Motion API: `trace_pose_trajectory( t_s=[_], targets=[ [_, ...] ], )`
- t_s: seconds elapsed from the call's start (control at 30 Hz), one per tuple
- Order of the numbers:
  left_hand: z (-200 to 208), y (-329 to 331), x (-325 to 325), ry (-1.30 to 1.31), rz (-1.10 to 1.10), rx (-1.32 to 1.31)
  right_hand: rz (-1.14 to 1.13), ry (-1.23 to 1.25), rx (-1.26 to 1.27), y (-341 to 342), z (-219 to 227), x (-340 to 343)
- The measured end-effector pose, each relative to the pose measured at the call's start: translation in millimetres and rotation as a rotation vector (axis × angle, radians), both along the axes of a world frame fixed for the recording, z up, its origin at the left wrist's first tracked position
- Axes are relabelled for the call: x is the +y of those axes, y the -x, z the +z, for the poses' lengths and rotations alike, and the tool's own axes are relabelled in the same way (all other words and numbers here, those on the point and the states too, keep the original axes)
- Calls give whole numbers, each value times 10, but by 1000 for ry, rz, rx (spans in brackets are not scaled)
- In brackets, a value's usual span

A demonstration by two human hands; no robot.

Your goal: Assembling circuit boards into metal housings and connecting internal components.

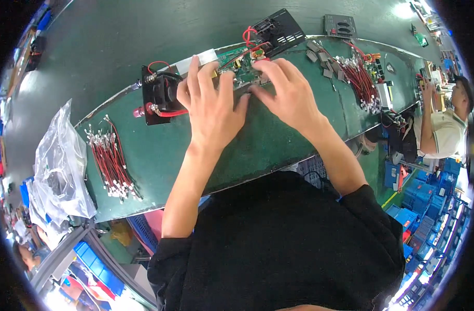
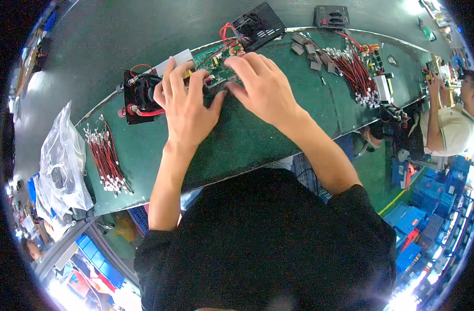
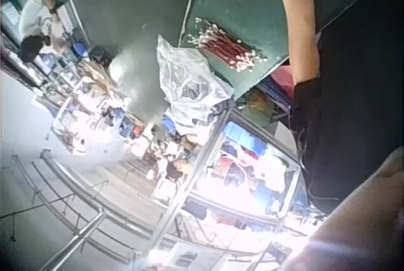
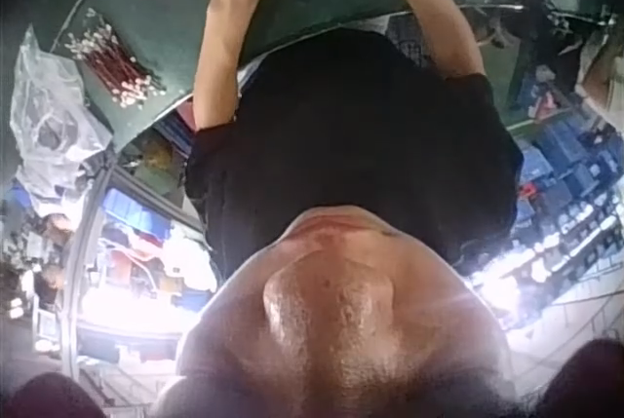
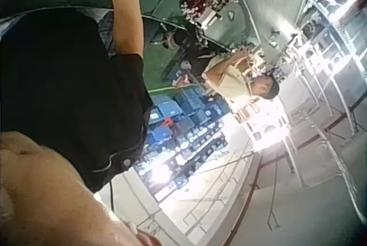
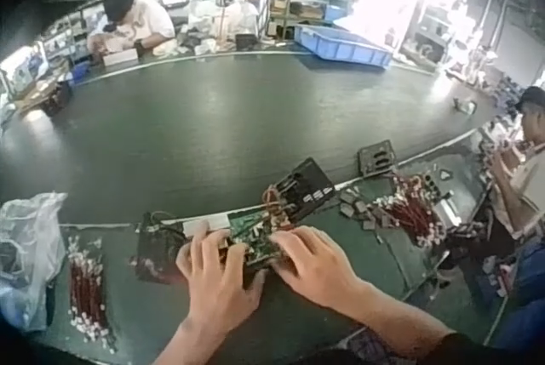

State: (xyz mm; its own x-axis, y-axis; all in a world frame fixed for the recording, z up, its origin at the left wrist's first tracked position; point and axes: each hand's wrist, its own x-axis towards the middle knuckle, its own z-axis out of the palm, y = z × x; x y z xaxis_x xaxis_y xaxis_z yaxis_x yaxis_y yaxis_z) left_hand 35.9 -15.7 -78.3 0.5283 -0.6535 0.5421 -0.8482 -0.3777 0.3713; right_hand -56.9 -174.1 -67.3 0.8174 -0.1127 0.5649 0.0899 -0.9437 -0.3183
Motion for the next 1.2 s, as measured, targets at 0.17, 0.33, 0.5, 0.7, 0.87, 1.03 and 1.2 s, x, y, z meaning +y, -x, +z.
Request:
trace_pose_trajectory(
  t_s=[0.17, 0.33, 0.5, 0.7, 0.87, 1.03, 1.2],
  targets=[
    [-35, 19, -120, -77, 77, -38, -85, -192, -59, 344, 110, -76],
    [187, 129, -332, -82, 52, -70, -185, -265, -80, 923, 55, -137],
    [320, 466, -1281, -232, -281, -222, -305, -365, -69, 1361, -2, -155],
    [-122, 393, -1970, -428, -254, -571, -396, -442, -14, 1659, 15, -359],
    [-166, 424, -1941, -493, -261, -723, -564, -459, 7, 1494, -19, -850],
    [110, 695, -1590, -409, -224, -592, -745, -237, 125, 1198, -246, -1286],
    [163, 971, -551, -526, -365, -387, -647, -359, 128, 1257, -200, -1446]
  ],
)
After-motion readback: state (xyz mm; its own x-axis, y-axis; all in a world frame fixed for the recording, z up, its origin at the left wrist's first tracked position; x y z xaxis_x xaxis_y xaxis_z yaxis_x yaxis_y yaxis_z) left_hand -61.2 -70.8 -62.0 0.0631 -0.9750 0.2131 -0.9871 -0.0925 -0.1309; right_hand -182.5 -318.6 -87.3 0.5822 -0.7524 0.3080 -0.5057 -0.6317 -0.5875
